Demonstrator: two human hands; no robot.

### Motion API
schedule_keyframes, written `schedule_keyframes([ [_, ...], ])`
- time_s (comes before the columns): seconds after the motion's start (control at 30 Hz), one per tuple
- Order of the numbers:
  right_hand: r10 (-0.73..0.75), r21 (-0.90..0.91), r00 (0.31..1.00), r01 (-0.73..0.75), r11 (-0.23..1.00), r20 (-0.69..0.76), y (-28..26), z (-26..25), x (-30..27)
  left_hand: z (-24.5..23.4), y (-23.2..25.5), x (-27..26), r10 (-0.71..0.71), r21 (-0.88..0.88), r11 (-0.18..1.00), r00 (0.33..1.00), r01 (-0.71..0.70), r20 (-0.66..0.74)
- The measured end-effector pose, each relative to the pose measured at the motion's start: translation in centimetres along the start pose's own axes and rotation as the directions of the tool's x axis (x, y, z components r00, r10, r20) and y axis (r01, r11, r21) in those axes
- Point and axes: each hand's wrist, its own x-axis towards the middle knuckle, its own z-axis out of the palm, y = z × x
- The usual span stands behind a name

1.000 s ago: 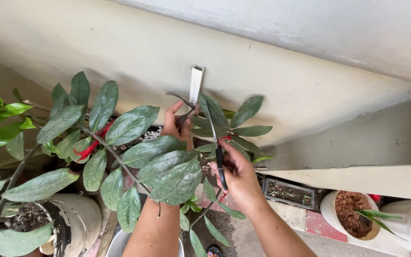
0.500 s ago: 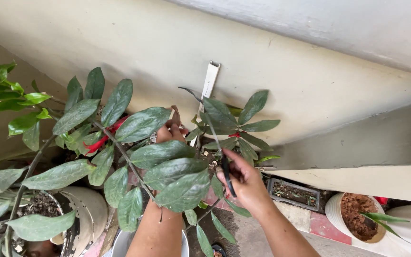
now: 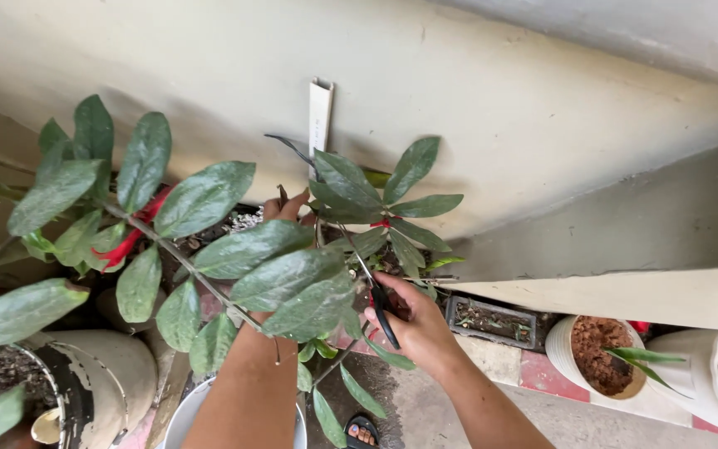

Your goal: Pruning yellow and dead leaves from various potted plants using scissors.

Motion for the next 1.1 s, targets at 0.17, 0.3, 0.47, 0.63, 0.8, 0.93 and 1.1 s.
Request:
schedule_keyframes([
  [0.17,-0.098,0.087,0.993,0.091,0.992,0.072,1.6,-1.0,1.5,-1.4,4.4,1.0,-0.095,0.158,0.985,0.988,0.076,0.119],
  [0.3,-0.043,0.149,0.992,0.026,0.988,0.115,0.3,-0.6,1.0,-1.3,3.1,1.3,-0.132,0.228,0.969,0.979,0.095,0.153],
  [0.47,-0.023,0.195,0.986,-0.01,0.981,0.166,0.5,0.3,1.6,-1.1,-3.7,2.7,-0.148,0.251,0.964,0.964,0.09,0.222],
  [0.63,-0.069,0.318,0.975,-0.002,0.948,0.211,1.0,1.5,3.3,-0.8,-7.3,3.8,-0.174,0.288,0.954,0.94,0.087,0.294],
  [0.8,-0.029,0.365,0.992,-0.019,0.931,0.126,-0.5,1.9,5.4,-1.6,-7.4,3.9,-0.231,0.235,0.959,0.914,0.157,0.334],
  [0.93,0.0,0.433,0.989,-0.065,0.899,0.147,-0.8,2.1,7.7,-1.4,-7.7,3.4,-0.176,0.228,0.967,0.948,0.116,0.263],
  [1.1,-0.009,0.34,0.984,-0.053,0.939,0.177,-2.6,2.4,7.9,-2.1,-6.2,3.3,-0.193,0.253,0.958,0.958,0.136,0.213],
])
